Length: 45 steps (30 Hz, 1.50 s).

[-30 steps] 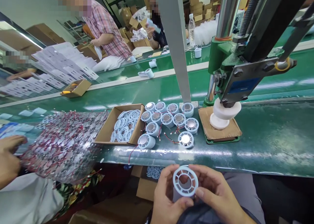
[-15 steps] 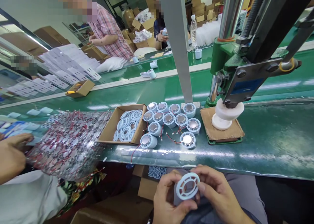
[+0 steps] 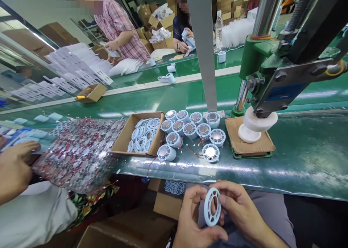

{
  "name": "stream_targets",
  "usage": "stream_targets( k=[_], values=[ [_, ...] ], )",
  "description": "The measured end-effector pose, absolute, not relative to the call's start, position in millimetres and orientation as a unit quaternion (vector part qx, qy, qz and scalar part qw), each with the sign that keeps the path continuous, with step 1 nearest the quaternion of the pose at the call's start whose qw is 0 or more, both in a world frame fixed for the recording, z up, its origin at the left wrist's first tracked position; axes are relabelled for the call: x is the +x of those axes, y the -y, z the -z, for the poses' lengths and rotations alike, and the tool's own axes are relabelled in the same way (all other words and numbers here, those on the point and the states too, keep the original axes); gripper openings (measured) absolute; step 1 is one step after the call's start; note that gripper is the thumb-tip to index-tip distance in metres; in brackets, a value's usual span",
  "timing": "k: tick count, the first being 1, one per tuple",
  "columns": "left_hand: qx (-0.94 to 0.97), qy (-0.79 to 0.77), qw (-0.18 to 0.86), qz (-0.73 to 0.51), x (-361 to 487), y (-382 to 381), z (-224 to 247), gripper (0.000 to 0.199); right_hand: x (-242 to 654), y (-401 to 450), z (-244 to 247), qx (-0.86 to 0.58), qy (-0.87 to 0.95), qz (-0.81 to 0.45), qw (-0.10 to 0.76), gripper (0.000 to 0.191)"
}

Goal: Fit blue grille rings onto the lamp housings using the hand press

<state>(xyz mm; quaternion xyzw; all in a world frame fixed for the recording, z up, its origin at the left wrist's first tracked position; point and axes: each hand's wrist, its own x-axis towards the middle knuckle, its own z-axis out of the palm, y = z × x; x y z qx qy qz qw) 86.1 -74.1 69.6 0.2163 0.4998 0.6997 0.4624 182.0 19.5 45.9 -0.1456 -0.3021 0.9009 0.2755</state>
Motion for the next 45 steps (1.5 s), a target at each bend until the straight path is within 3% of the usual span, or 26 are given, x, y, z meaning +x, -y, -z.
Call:
stream_targets(
  k=[5, 13, 17, 31, 45],
  values=[
    [0.216, -0.500, 0.459, -0.702, 86.7, 73.6, -70.2, 0.081, 182.7, -18.7, -47.5, -0.154, 0.317, -0.894, 0.276, 0.022],
    [0.292, -0.485, 0.475, -0.673, 70.5, 78.9, -70.8, 0.055, 188.1, -20.9, -49.4, -0.224, 0.406, -0.845, 0.265, 0.028],
    [0.338, -0.474, 0.466, -0.666, 64.3, 81.9, -68.1, 0.051, 188.0, -22.6, -52.6, -0.204, 0.418, -0.845, 0.265, 0.027],
    [0.185, -0.503, 0.467, -0.704, 82.1, 74.9, -84.7, 0.066, 188.8, -18.9, -50.7, -0.191, 0.340, -0.895, 0.216, 0.030],
    [0.217, -0.500, 0.471, -0.694, 76.8, 78.0, -78.2, 0.065, 189.8, -21.0, -56.3, -0.175, 0.345, -0.891, 0.237, 0.024]
  ],
)
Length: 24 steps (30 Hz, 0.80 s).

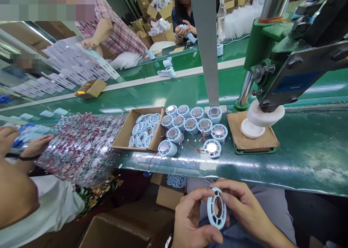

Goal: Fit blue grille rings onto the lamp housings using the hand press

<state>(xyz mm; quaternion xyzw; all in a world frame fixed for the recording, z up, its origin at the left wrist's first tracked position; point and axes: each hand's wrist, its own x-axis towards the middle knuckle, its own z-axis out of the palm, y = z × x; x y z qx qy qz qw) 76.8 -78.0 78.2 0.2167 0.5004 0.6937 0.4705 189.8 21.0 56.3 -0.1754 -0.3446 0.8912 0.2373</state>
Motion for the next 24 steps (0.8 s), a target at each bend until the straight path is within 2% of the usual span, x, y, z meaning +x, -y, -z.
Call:
stream_targets(
  k=[5, 10, 15, 21, 24],
  values=[
    [0.207, -0.498, 0.471, -0.698, 79.9, 74.9, -82.0, 0.066, 193.4, -22.5, -56.8, -0.182, 0.370, -0.878, 0.243, 0.022],
    [0.228, -0.519, 0.462, -0.682, 76.3, 75.4, -81.8, 0.068, 198.3, -25.4, -63.3, -0.230, 0.443, -0.828, 0.256, 0.028],
    [0.344, -0.601, 0.418, -0.588, 65.3, 78.0, -80.5, 0.041, 216.5, -24.3, -63.4, -0.238, 0.501, -0.794, 0.251, 0.027],
    [0.451, -0.604, 0.439, -0.488, 70.4, 74.1, -80.6, 0.027, 261.6, -21.2, -60.5, -0.250, 0.707, -0.613, 0.249, 0.026],
    [0.477, -0.586, 0.461, -0.465, 78.5, 70.4, -78.1, 0.021, 268.3, -19.6, -63.5, -0.236, 0.743, -0.581, 0.235, 0.023]
  ],
)
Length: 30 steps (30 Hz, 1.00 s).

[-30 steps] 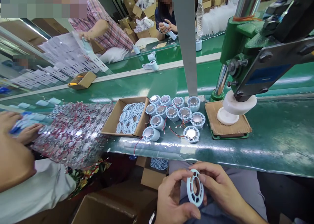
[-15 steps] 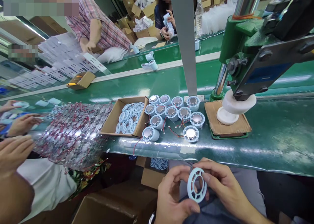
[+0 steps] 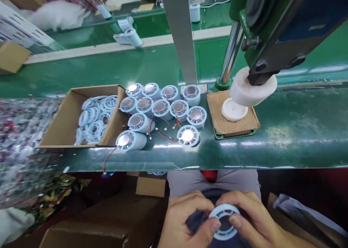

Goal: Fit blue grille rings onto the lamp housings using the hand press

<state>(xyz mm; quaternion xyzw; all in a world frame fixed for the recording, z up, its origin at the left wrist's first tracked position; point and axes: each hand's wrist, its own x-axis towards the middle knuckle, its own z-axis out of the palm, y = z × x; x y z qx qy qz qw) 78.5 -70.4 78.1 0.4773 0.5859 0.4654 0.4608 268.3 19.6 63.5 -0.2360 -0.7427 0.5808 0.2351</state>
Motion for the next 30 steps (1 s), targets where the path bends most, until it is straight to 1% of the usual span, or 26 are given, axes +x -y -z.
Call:
stream_targets(
  k=[4, 7, 11, 14, 17, 21, 25, 27, 30],
  values=[
    [0.477, -0.573, 0.465, -0.478, 89.7, 65.8, -72.7, 0.020, 265.0, -16.8, -56.1, -0.223, 0.795, -0.503, 0.254, 0.027],
    [0.476, -0.570, 0.445, -0.501, 96.0, 62.5, -66.4, 0.028, 262.0, -14.9, -46.5, -0.210, 0.821, -0.456, 0.272, 0.029],
    [0.434, -0.604, 0.429, -0.513, 100.9, 58.7, -57.5, 0.043, 255.9, -13.2, -41.7, -0.212, 0.824, -0.436, 0.294, 0.032],
    [0.376, -0.618, 0.465, -0.511, 102.7, 57.4, -55.1, 0.053, 250.3, -14.0, -43.4, -0.190, 0.823, -0.434, 0.312, 0.035],
    [0.328, -0.615, 0.502, -0.513, 103.3, 58.2, -56.3, 0.057, 246.2, -17.3, -46.3, -0.186, 0.811, -0.464, 0.304, 0.033],
    [0.315, -0.604, 0.517, -0.519, 100.9, 60.5, -57.0, 0.057, 245.0, -20.5, -48.4, -0.185, 0.805, -0.482, 0.292, 0.033],
    [0.326, -0.599, 0.538, -0.496, 96.2, 61.7, -56.8, 0.048, 247.9, -19.2, -45.8, -0.193, 0.819, -0.461, 0.283, 0.030],
    [0.347, -0.613, 0.530, -0.471, 94.1, 62.4, -58.4, 0.042, 250.1, -19.3, -43.6, -0.195, 0.823, -0.463, 0.264, 0.032],
    [0.364, -0.623, 0.520, -0.458, 91.9, 63.6, -62.8, 0.035, 253.3, -23.7, -41.1, -0.191, 0.810, -0.505, 0.227, 0.040]
  ],
)
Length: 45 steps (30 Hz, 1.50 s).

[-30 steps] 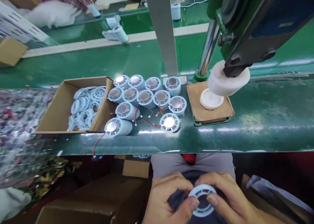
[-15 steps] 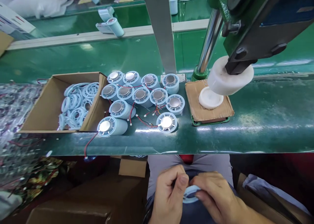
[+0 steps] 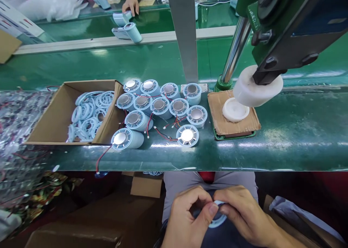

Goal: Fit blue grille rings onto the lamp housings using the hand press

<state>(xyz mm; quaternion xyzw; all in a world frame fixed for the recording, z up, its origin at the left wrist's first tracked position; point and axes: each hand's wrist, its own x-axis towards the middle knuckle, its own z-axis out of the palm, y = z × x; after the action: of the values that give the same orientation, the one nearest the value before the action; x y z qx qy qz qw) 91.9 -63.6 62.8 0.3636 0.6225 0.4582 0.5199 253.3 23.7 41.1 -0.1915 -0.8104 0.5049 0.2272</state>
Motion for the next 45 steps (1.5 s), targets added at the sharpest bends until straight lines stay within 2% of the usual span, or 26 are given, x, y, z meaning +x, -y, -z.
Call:
stream_targets(
  k=[8, 10, 13, 16, 20, 23, 29, 34, 39, 42, 45],
  values=[
    [0.315, -0.569, 0.594, -0.474, 93.4, 65.9, -66.4, 0.024, 258.1, -45.2, -39.5, -0.181, 0.788, -0.549, 0.213, 0.040],
    [0.317, -0.585, 0.585, -0.464, 95.0, 67.5, -64.9, 0.022, 259.1, -45.6, -39.7, -0.177, 0.796, -0.542, 0.204, 0.041],
    [0.354, -0.657, 0.516, -0.421, 96.9, 69.5, -62.3, 0.020, 260.5, -41.1, -39.6, -0.177, 0.816, -0.520, 0.182, 0.042],
    [0.393, -0.690, 0.463, -0.394, 97.7, 68.1, -58.4, 0.028, 261.5, -33.9, -39.7, -0.181, 0.835, -0.490, 0.171, 0.045],
    [0.377, -0.660, 0.502, -0.413, 99.6, 59.0, -52.3, 0.049, 261.0, -28.6, -41.1, -0.183, 0.846, -0.477, 0.154, 0.048],
    [0.328, -0.660, 0.521, -0.431, 102.2, 51.9, -51.4, 0.061, 260.4, -30.0, -43.6, -0.192, 0.816, -0.528, 0.135, 0.048],
    [0.297, -0.651, 0.558, -0.421, 101.4, 53.8, -54.9, 0.063, 261.1, -35.0, -48.1, -0.190, 0.767, -0.600, 0.130, 0.042],
    [0.305, -0.638, 0.562, -0.429, 98.0, 56.7, -56.1, 0.059, 261.4, -35.0, -51.3, -0.215, 0.795, -0.555, 0.121, 0.048],
    [0.289, -0.641, 0.557, -0.441, 94.4, 70.2, -50.2, 0.049, 254.4, -32.0, -42.5, -0.209, 0.844, -0.483, 0.102, 0.038],
    [0.247, -0.713, 0.497, -0.428, 75.6, 95.0, -30.5, 0.048, 243.0, -30.3, -32.0, -0.197, 0.895, -0.382, 0.121, 0.040],
    [0.158, -0.799, 0.388, -0.431, 37.3, 122.7, -0.1, 0.056, 230.4, -33.8, -30.4, -0.180, 0.917, -0.305, 0.181, 0.041]
  ],
)
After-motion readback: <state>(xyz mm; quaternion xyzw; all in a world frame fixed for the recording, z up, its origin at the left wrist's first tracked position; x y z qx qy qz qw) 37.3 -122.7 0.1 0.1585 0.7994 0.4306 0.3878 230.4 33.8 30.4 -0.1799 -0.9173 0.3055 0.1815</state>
